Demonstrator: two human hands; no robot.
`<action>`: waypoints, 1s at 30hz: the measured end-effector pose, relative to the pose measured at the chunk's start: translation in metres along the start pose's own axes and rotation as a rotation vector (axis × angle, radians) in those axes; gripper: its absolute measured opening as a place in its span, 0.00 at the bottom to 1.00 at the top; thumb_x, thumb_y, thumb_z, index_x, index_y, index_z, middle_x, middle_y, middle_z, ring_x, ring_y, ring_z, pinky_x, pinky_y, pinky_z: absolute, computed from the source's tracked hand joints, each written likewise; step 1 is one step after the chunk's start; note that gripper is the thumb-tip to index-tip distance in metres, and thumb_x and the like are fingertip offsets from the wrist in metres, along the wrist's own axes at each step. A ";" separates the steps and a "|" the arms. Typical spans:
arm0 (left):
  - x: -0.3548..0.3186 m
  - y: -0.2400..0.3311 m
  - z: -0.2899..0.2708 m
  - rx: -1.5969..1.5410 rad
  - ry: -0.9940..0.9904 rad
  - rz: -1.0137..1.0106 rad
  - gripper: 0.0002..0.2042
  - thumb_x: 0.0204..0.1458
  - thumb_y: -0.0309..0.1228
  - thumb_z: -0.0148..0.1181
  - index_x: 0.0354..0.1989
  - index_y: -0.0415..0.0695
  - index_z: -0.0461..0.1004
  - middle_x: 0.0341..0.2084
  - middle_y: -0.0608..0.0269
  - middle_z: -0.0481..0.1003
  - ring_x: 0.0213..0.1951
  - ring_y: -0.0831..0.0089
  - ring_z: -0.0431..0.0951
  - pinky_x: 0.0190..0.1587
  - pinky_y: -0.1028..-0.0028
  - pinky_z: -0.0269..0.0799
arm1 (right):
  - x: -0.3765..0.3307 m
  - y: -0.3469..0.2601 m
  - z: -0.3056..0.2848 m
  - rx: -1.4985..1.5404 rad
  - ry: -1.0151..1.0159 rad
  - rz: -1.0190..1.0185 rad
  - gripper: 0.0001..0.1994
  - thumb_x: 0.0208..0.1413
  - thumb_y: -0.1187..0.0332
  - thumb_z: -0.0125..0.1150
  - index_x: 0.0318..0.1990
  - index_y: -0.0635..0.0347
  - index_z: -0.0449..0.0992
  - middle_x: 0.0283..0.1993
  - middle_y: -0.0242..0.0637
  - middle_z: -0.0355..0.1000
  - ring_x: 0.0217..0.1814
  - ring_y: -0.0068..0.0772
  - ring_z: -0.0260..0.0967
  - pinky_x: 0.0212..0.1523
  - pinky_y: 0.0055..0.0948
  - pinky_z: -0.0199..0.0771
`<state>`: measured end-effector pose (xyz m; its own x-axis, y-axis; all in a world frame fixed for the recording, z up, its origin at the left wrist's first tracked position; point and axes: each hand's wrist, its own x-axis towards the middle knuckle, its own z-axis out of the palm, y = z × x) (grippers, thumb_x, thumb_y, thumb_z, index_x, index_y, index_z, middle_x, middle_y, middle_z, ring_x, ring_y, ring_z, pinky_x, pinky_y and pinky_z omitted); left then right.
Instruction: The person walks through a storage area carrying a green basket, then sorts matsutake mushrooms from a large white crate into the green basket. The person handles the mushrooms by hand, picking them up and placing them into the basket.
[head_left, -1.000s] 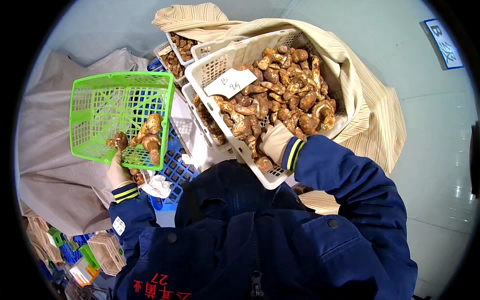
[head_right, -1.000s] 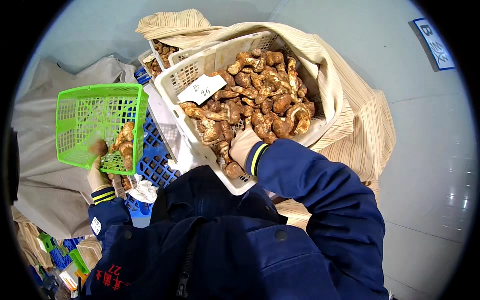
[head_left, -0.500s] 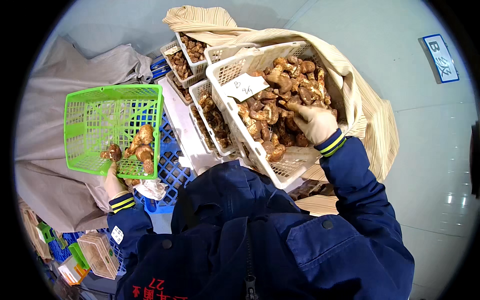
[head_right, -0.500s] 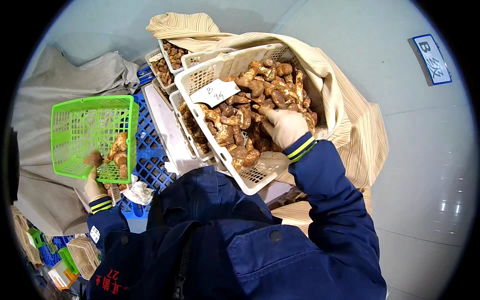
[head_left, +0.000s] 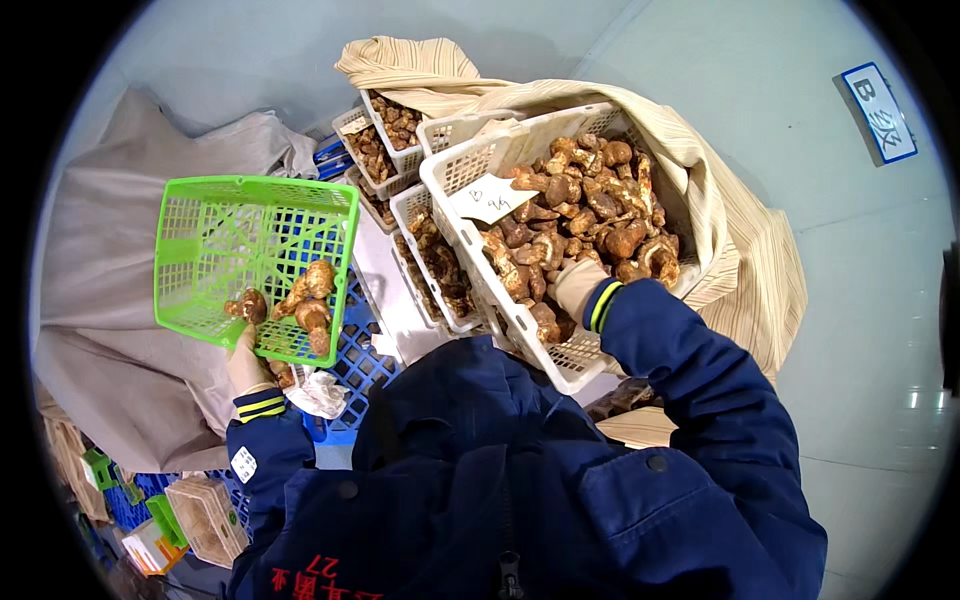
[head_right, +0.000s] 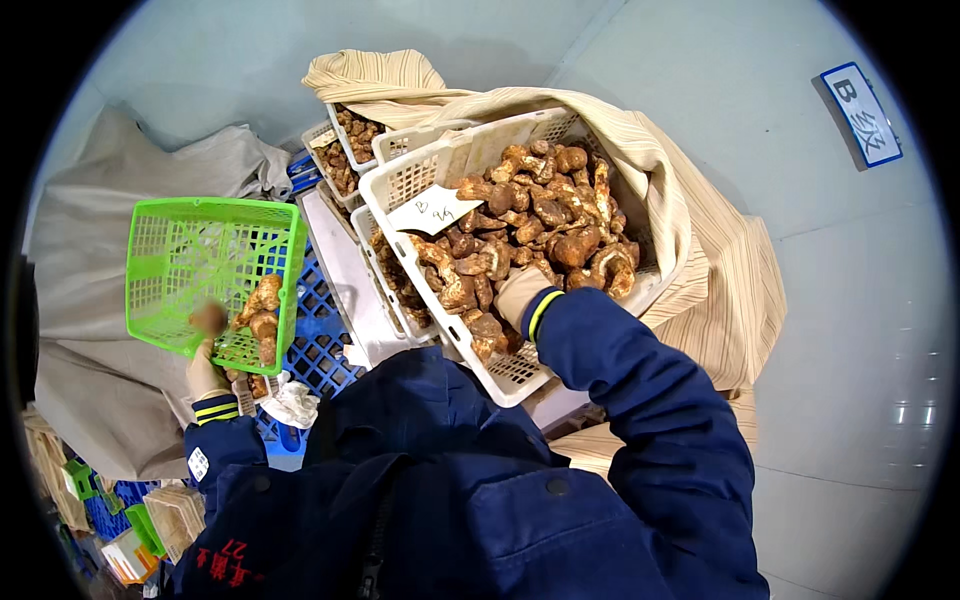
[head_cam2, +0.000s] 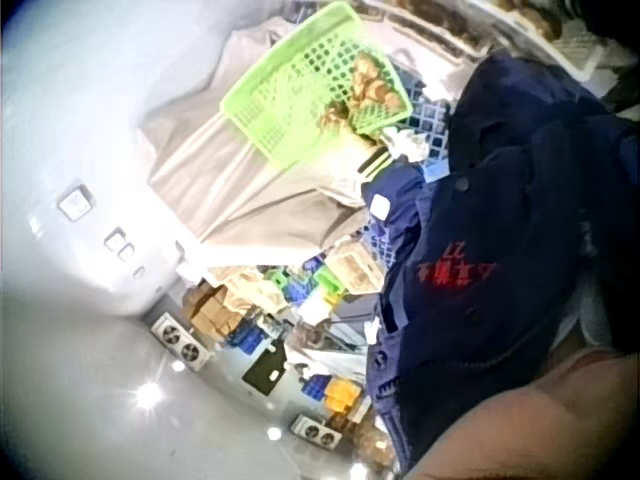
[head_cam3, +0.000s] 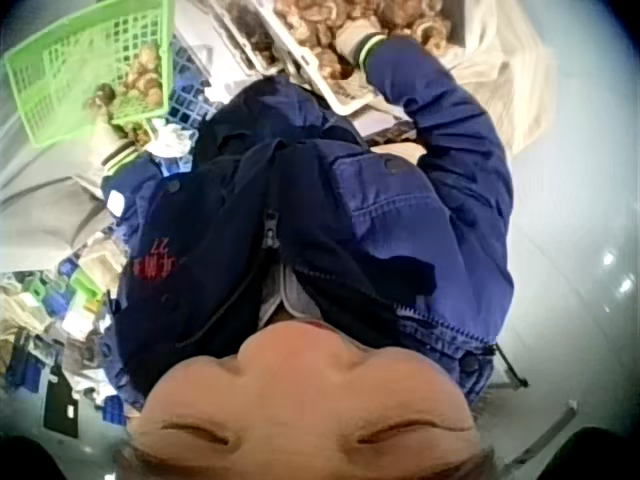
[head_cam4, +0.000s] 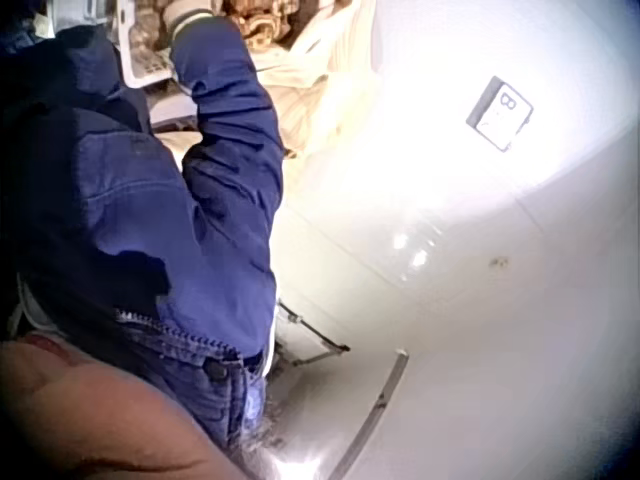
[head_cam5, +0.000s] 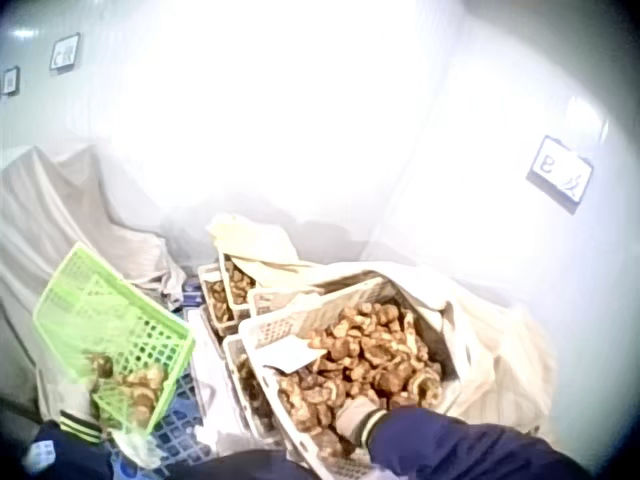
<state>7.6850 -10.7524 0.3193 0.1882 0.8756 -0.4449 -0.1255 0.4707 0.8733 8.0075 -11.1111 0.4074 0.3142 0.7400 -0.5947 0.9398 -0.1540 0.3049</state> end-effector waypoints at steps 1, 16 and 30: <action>-0.008 0.003 -0.003 0.007 0.010 0.028 0.10 0.53 0.30 0.55 0.38 0.35 0.71 0.24 0.57 0.74 0.17 0.69 0.74 0.10 0.75 0.60 | 0.012 -0.001 -0.016 0.005 -0.210 -0.026 0.11 0.45 0.73 0.55 0.35 0.62 0.80 0.37 0.48 0.76 0.40 0.45 0.74 0.35 0.38 0.75; -0.087 -0.080 -0.067 -0.060 0.257 0.121 0.11 0.52 0.26 0.53 0.43 0.36 0.69 0.27 0.57 0.75 0.20 0.67 0.76 0.13 0.73 0.69 | 0.043 0.011 -0.008 -0.345 -0.618 -0.351 0.12 0.41 0.64 0.62 0.31 0.62 0.81 0.29 0.42 0.74 0.30 0.42 0.73 0.29 0.40 0.71; -0.240 -0.176 -0.116 -0.197 0.611 -0.026 0.13 0.51 0.29 0.54 0.43 0.35 0.70 0.25 0.55 0.76 0.18 0.67 0.77 0.10 0.73 0.68 | 0.051 0.049 0.030 -0.161 -0.421 -0.554 0.22 0.46 0.58 0.58 0.50 0.55 0.72 0.37 0.46 0.74 0.36 0.44 0.73 0.36 0.40 0.74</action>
<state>7.5492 -11.0326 0.2495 -0.3881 0.7400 -0.5493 -0.3164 0.4528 0.8336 8.0737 -11.1006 0.3695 -0.1481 0.3611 -0.9207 0.9549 0.2944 -0.0381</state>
